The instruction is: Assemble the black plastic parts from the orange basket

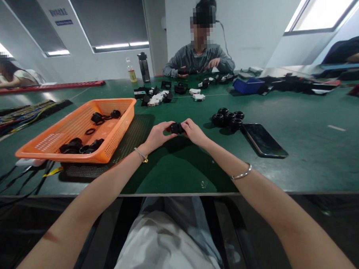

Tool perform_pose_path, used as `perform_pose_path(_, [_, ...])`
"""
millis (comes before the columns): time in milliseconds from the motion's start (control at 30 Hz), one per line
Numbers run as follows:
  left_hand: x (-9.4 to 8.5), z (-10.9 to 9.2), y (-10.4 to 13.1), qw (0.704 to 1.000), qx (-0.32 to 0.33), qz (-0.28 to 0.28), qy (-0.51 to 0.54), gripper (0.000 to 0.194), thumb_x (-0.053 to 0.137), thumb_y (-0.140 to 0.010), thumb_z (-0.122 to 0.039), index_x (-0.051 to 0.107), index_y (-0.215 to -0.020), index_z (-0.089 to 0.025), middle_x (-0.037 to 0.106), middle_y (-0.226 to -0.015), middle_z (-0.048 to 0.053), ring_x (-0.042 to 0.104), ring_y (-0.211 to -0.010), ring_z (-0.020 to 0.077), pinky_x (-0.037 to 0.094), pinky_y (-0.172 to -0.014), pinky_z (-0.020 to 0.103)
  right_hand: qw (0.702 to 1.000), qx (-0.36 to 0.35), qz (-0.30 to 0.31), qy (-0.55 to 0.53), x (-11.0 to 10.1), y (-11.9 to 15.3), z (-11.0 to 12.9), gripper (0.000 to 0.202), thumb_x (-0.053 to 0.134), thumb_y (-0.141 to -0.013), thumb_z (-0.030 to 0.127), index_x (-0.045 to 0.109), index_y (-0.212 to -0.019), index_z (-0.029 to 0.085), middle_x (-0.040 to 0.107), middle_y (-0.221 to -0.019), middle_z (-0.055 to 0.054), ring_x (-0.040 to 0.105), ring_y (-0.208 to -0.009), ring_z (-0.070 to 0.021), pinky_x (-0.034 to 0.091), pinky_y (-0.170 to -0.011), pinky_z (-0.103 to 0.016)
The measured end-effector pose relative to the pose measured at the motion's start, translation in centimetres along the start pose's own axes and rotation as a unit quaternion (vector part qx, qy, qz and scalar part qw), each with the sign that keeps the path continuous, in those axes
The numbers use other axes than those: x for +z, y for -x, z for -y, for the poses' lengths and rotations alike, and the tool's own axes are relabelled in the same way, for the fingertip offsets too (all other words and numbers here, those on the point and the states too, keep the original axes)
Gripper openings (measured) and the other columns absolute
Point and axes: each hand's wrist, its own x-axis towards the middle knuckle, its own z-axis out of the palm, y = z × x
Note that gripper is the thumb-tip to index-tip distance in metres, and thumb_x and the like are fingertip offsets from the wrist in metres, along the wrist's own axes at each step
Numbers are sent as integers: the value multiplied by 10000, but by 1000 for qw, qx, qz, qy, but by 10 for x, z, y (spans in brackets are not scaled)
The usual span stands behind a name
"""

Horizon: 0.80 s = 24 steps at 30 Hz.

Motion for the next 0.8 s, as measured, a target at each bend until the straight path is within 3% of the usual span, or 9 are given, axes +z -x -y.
perform_pose_path(133, [3,2,-3,998,-31,18,61,426,683,-705,-299,573,-1071,-110,645,-885,75,586,-771,147,462,-770,291,1000,19,14,-13,1,0,2,202,354,-848,408,400,-770,227,397,-501,66,410,-452,-114,337,-480,-243])
perform_pose_path(267, [8,10,-8,959,-116,99,239,314,525,-830,-349,535,-1020,-100,623,-762,35,558,-604,81,470,-659,242,999,-40,0,14,2,4,10,127,418,-816,342,436,-835,217,529,-632,22,500,-569,-135,396,-562,-265])
perform_pose_path(367, [10,12,-9,944,-131,121,276,267,515,-837,-337,537,-940,-92,614,-748,35,539,-572,66,466,-639,233,997,-57,-22,49,2,7,15,109,419,-814,318,442,-842,215,585,-732,-18,544,-652,-160,415,-625,-290])
perform_pose_path(533, [11,7,-6,963,-112,93,226,304,523,-832,-314,530,-1033,-86,616,-761,40,562,-629,93,470,-665,246,996,-53,-51,56,4,9,19,85,432,-806,299,436,-797,215,577,-727,-20,530,-654,-161,398,-632,-293])
perform_pose_path(667, [6,2,-2,995,-32,28,85,404,614,-764,-307,528,-1107,-112,633,-918,78,584,-776,151,471,-760,301,998,7,-52,-22,7,5,18,111,414,-813,288,402,-726,220,483,-600,25,462,-548,-129,370,-552,-267])
perform_pose_path(800, [0,-2,-1,999,37,14,26,419,652,-724,-257,532,-1109,-140,609,-1059,101,567,-920,184,448,-856,333,993,66,-33,-92,9,4,18,137,395,-822,303,378,-709,227,385,-524,63,378,-448,-104,316,-474,-243])
